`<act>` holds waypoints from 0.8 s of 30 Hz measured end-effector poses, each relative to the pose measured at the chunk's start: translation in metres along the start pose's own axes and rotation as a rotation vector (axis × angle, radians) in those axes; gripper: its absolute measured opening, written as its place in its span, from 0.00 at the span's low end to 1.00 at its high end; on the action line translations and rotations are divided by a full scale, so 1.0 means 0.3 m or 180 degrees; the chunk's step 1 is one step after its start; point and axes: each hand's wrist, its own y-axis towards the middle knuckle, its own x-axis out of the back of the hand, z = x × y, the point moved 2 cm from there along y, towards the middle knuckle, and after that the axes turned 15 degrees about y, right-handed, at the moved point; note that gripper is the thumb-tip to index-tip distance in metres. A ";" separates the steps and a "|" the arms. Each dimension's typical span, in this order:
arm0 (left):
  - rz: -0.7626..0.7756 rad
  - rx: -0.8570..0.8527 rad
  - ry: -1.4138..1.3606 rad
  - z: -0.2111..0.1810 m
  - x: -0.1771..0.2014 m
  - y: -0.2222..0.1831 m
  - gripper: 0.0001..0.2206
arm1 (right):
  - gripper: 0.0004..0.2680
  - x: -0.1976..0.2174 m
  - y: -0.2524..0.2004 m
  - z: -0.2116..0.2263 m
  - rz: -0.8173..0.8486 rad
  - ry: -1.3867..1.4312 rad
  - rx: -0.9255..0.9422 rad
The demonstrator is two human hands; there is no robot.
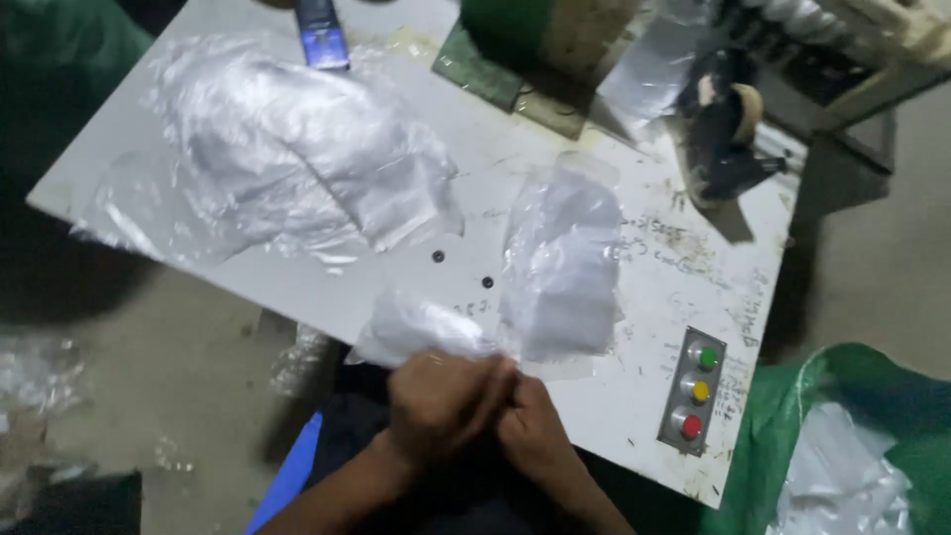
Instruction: The person is inserting small white items into plastic bags, folding the bags closed, and placing them into a large green bin.
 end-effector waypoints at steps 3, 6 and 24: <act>0.0005 -0.0174 -0.0039 -0.082 0.014 0.001 0.06 | 0.06 0.024 0.009 0.033 -0.0119 0.0276 -0.0263; 0.0231 0.0304 0.0215 -0.027 0.008 -0.001 0.06 | 0.03 0.074 0.086 0.107 -0.0635 0.0768 -0.0278; 0.1638 0.0503 0.1064 0.231 -0.123 -0.065 0.18 | 0.18 0.013 0.162 0.134 0.0151 -0.1553 0.2043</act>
